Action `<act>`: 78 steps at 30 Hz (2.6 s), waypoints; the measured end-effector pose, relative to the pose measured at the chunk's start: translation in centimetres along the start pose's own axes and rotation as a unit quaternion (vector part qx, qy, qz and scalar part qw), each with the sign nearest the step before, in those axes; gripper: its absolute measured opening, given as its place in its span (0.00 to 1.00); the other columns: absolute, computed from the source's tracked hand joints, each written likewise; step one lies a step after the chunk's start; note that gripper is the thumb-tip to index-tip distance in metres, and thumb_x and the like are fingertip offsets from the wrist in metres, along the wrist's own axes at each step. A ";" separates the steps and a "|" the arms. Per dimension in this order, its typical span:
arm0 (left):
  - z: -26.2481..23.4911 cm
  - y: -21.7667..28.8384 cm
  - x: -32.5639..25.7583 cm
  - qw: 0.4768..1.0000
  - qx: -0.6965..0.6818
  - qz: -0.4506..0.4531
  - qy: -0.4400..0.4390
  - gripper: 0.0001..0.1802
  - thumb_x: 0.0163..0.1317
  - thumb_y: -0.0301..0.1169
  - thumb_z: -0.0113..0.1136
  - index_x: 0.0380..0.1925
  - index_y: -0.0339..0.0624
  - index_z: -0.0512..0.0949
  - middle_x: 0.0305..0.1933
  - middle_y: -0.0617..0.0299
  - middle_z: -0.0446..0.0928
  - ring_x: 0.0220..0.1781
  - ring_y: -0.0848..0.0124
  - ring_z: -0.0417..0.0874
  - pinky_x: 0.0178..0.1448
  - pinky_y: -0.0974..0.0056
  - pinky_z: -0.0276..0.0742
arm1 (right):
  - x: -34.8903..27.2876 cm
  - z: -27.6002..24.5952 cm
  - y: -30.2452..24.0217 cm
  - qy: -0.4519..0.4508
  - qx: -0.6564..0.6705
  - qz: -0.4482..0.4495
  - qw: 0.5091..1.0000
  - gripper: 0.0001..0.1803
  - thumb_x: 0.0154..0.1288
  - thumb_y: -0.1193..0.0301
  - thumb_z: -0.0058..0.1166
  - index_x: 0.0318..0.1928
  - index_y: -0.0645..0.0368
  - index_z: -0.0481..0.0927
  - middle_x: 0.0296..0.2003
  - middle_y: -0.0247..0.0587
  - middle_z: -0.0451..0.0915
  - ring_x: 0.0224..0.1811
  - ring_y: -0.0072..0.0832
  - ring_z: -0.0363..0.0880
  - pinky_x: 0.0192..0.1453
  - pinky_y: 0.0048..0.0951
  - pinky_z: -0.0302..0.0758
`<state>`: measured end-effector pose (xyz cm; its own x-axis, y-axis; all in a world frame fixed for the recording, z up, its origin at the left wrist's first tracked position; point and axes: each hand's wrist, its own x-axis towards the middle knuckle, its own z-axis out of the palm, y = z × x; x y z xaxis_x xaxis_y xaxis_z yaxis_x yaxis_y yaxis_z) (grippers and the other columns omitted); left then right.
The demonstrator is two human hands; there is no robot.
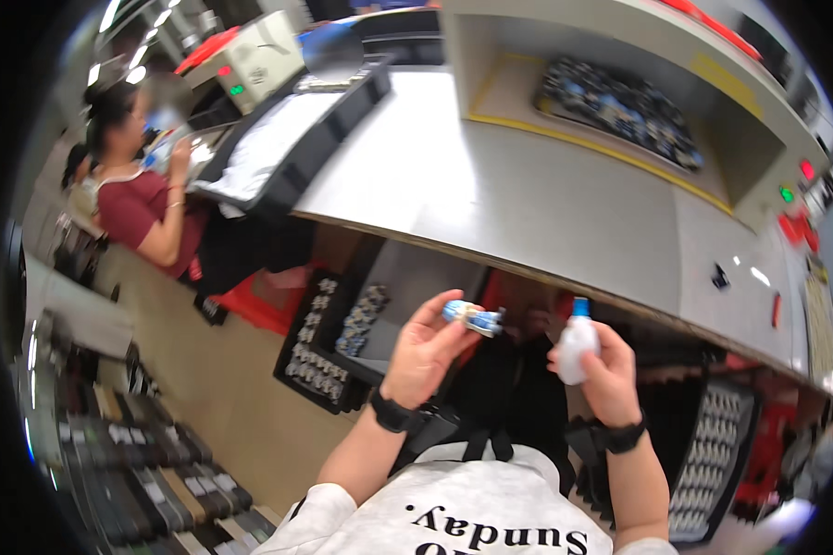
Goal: The person assembles small blue and white figurines at a workstation. They pick up a figurine, apply glue from a small bottle to its head, and then attach a small white component. The person repeats this process for multiple figurines, placing the finished items into a tray.
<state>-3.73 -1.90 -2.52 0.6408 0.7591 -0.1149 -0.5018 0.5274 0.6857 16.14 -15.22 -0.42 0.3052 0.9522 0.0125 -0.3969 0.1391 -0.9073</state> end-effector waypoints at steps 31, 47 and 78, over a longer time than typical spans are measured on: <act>-2.1 -2.1 -0.5 0.996 0.058 -0.055 0.025 0.22 0.60 0.19 0.52 0.55 0.34 0.64 0.51 0.50 0.74 0.53 0.67 0.76 0.59 0.64 0.73 | -0.9 2.4 2.8 -0.002 -0.388 0.026 0.921 0.18 0.55 0.66 0.61 0.43 0.63 0.78 0.34 0.44 0.81 0.35 0.27 0.79 0.40 0.26 0.74; -2.3 -2.5 -0.6 0.996 0.078 -0.040 0.032 0.23 0.59 0.18 0.53 0.55 0.32 0.64 0.50 0.50 0.74 0.52 0.67 0.76 0.59 0.63 0.73 | -1.1 2.7 2.8 0.011 -0.425 0.007 0.905 0.18 0.53 0.65 0.61 0.42 0.64 0.79 0.33 0.46 0.81 0.33 0.30 0.80 0.39 0.27 0.75; -2.2 -3.3 -0.6 0.986 0.165 0.017 0.035 0.23 0.56 0.15 0.55 0.53 0.31 0.66 0.47 0.55 0.75 0.49 0.72 0.76 0.56 0.70 0.72 | -0.7 3.8 1.3 0.015 -0.470 -0.004 0.882 0.16 0.51 0.67 0.61 0.37 0.66 0.80 0.30 0.48 0.81 0.30 0.34 0.81 0.36 0.28 0.75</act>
<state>-3.68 -3.27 -6.28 0.5787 0.8052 -0.1296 -0.2990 0.3573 0.8848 12.12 -14.63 -0.04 0.3330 0.9427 0.0220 0.4948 -0.1549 -0.8551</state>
